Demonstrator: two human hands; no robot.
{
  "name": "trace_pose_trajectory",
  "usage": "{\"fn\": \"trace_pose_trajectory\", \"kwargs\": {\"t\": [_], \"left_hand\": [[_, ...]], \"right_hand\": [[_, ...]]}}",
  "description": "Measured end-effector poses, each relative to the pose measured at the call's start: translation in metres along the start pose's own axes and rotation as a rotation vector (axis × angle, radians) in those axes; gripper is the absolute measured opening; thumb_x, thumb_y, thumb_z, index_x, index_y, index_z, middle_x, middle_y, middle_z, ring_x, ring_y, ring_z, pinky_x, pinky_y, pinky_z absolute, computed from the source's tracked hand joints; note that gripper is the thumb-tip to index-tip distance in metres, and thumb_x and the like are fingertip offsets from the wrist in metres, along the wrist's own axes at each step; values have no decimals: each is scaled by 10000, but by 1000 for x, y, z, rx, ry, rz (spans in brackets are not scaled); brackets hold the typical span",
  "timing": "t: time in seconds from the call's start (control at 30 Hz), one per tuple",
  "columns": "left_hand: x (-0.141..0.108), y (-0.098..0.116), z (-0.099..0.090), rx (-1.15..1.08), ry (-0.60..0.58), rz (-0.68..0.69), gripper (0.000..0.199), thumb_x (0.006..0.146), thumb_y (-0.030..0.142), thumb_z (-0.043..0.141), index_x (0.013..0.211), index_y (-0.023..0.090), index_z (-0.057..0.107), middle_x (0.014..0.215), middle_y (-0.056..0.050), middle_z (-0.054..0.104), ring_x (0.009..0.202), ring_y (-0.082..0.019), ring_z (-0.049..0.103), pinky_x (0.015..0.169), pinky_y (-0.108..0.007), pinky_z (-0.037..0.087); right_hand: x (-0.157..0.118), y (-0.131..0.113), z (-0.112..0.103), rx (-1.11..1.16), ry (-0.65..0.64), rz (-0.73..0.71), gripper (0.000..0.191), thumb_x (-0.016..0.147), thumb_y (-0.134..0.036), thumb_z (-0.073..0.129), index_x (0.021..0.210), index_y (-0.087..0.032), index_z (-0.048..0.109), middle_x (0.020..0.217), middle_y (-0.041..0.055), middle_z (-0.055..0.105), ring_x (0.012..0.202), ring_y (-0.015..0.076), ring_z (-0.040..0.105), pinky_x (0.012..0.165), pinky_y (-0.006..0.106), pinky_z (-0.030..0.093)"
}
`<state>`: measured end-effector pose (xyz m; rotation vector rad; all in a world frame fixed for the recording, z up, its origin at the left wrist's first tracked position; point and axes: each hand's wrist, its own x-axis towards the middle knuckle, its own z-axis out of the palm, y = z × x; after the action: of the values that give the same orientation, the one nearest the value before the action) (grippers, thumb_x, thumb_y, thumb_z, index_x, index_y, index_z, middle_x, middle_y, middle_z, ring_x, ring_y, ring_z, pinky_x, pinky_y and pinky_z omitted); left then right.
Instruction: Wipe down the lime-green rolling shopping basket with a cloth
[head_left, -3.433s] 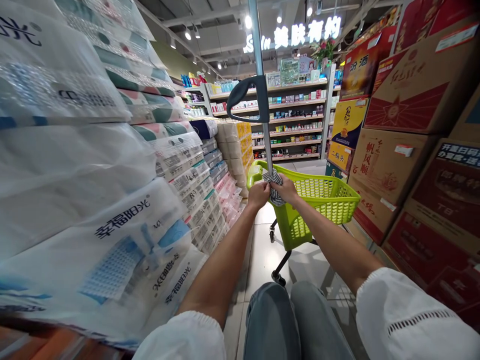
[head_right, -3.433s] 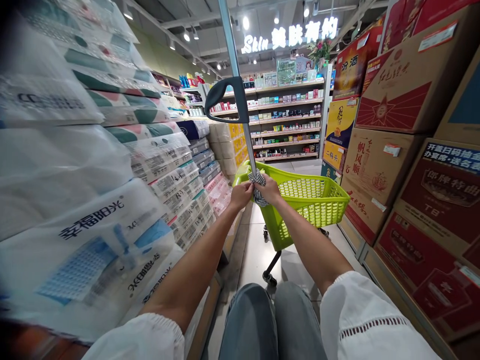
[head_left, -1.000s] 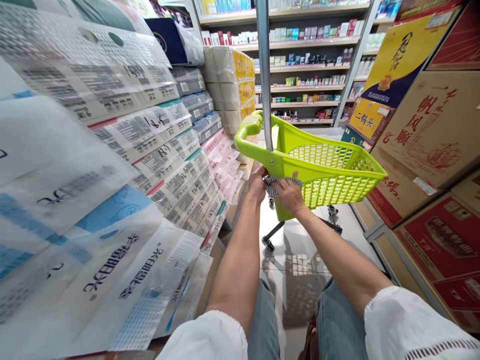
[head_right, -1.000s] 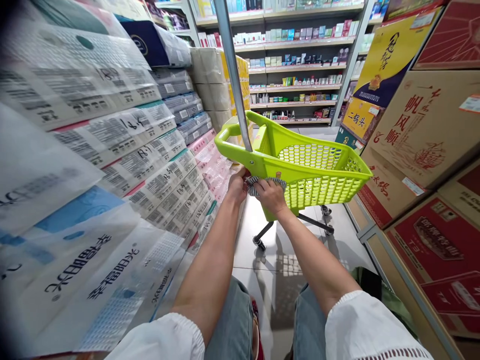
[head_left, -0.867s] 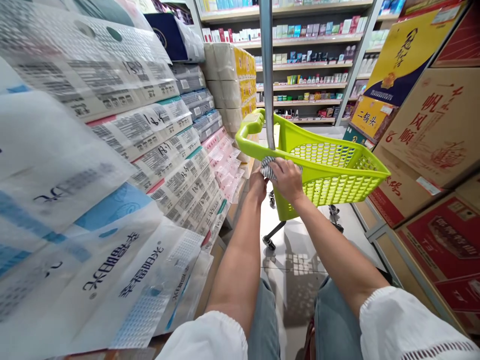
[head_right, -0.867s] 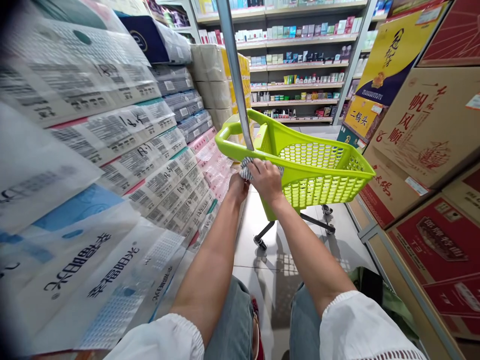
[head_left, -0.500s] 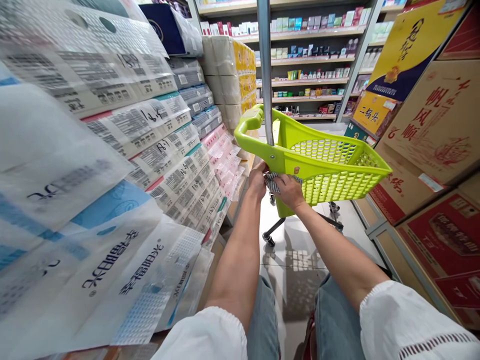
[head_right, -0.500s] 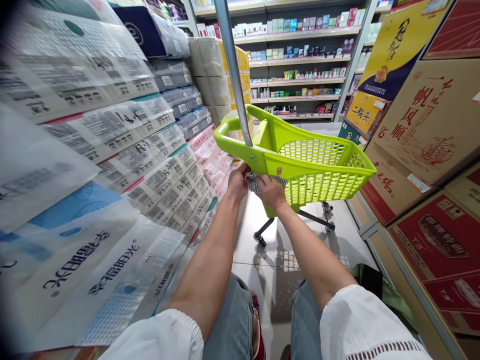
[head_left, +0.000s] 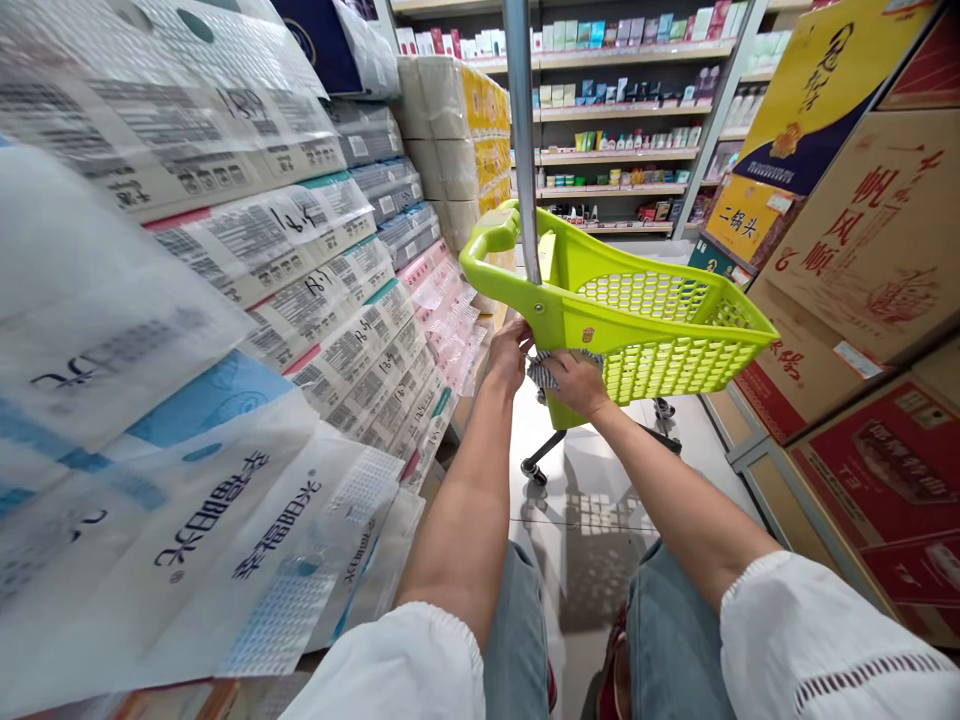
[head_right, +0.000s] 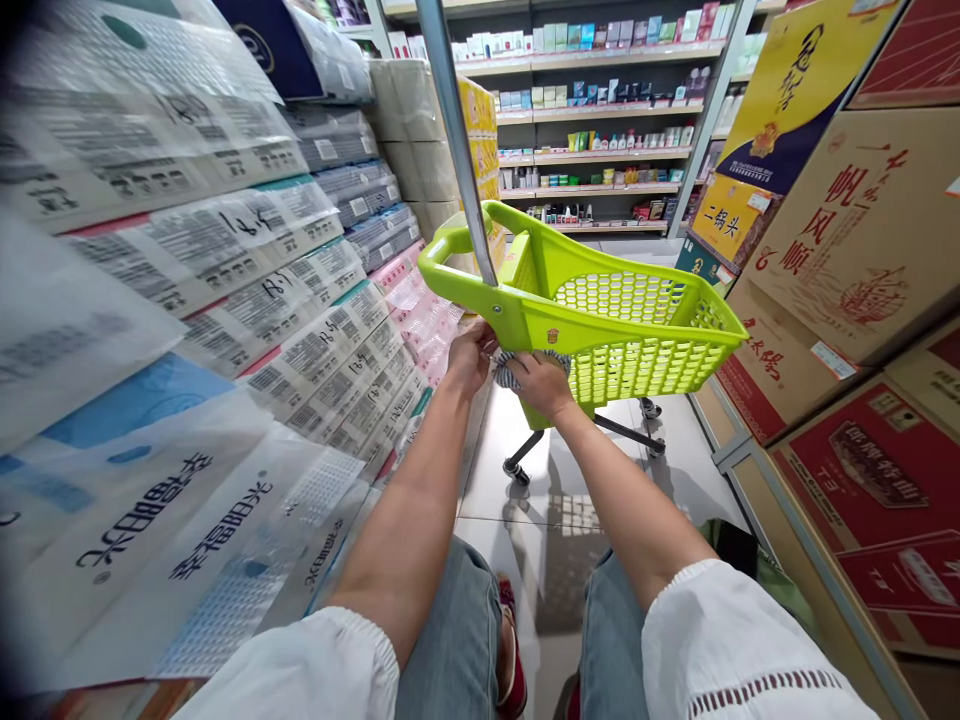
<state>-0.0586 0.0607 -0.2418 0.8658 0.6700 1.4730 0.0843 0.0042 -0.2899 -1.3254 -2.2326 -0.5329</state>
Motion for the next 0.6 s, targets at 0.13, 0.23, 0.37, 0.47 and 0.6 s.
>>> {"fn": "trace_pose_trajectory", "kwargs": {"t": [0.13,0.23,0.37,0.47,0.6], "left_hand": [[-5,-14,-5,52,28,-4,123,843,280,611,835,165,653,765,-10,664,704,-107,596,670,-225,463],[-13,-30,-10,133,36,-81,57,799,194,633,844,171,659,773,-8,670,750,-127,600,692,-241,466],[-17,-42,-16,117,-14,-121,52,795,144,601,770,169,639,768,-6,654,789,-129,604,749,-254,472],[-12,-43,-19,112,11,-151,87,791,128,582,732,168,632,729,-3,638,744,-116,587,700,-228,460],[-7,-43,-21,130,32,-165,86,802,202,606,736,165,646,724,-6,641,703,-109,576,655,-215,459]], "right_hand": [[-1,6,-14,-19,-52,-62,340,892,-337,566,1206,-222,626,1206,84,619,1003,246,529,823,333,389],[22,7,-37,-29,73,11,376,922,-359,518,1259,-213,593,1278,111,578,1051,262,508,876,359,374],[42,7,-43,-23,165,128,432,939,-401,481,1320,-207,545,1346,130,528,1127,283,471,917,381,361],[28,7,-23,-15,117,146,433,945,-418,466,1308,-198,556,1337,126,533,1117,282,477,909,372,362],[-14,6,9,-21,-140,12,349,938,-335,479,1237,-210,608,1247,105,589,1039,258,503,845,355,363]]}}
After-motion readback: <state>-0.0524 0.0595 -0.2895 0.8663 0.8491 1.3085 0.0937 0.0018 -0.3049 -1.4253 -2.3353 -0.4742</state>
